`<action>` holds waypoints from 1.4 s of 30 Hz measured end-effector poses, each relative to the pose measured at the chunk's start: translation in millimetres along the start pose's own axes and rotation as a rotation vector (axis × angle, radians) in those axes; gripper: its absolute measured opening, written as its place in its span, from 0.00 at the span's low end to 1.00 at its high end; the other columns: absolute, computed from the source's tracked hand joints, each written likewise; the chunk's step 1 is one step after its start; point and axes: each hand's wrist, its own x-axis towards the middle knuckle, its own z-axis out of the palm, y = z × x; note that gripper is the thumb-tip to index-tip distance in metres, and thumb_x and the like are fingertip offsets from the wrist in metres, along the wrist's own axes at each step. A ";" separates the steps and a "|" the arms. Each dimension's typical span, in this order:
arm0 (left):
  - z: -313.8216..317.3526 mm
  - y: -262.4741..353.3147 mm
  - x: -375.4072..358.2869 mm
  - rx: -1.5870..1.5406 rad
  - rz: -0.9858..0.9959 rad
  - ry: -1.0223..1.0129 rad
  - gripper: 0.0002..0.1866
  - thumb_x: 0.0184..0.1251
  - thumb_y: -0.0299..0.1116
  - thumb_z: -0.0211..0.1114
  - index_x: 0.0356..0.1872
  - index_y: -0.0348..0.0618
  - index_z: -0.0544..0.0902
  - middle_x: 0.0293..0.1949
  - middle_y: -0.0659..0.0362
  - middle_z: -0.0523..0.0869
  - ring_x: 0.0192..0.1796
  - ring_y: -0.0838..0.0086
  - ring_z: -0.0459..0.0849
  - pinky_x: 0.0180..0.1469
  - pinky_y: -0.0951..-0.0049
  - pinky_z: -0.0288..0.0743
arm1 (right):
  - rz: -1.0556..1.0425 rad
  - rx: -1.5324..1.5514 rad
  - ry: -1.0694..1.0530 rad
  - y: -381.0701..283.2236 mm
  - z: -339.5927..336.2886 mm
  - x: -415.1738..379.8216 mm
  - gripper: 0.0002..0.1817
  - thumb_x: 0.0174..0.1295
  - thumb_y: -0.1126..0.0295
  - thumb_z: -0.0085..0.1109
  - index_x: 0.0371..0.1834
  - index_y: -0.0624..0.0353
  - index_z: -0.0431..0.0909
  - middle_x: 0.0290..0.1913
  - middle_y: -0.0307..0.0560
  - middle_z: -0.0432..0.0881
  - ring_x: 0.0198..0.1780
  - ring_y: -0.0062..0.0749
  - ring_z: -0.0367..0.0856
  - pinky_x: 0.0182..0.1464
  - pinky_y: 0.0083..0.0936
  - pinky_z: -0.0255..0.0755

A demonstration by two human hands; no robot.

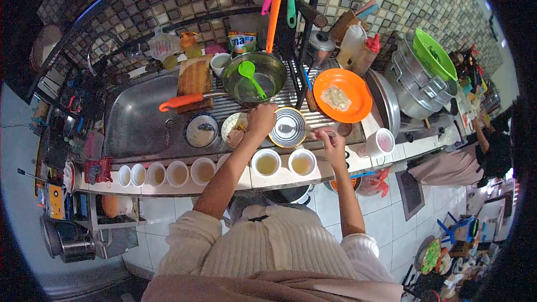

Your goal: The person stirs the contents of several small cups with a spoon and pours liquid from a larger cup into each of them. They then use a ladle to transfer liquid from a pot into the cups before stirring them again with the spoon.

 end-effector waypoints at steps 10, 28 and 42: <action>7.2 -9.5 0.9 -0.079 0.188 0.126 0.07 0.52 0.26 0.58 0.32 0.45 0.81 0.30 0.48 0.83 0.36 0.53 0.81 0.39 0.54 0.74 | 0.097 0.129 -0.047 -0.3 -4.4 -6.1 0.10 0.64 0.73 0.47 0.37 0.71 0.76 0.36 0.50 0.81 0.39 0.29 0.80 0.44 0.22 0.74; -22.1 2.1 -10.5 -0.273 0.202 0.108 0.10 0.47 0.25 0.59 0.32 0.32 0.72 0.23 0.40 0.78 0.31 0.46 0.79 0.33 0.53 0.72 | -0.026 0.170 0.051 -29.5 -12.9 -11.0 0.09 0.63 0.78 0.47 0.40 0.71 0.76 0.39 0.50 0.81 0.39 0.29 0.80 0.44 0.22 0.74; -53.7 37.1 -42.9 -0.575 0.216 0.245 0.08 0.48 0.23 0.59 0.29 0.37 0.69 0.20 0.46 0.79 0.26 0.55 0.82 0.26 0.66 0.72 | -0.094 0.214 0.129 -89.0 -25.9 -26.2 0.08 0.62 0.78 0.48 0.38 0.70 0.76 0.45 0.55 0.78 0.46 0.36 0.79 0.49 0.27 0.73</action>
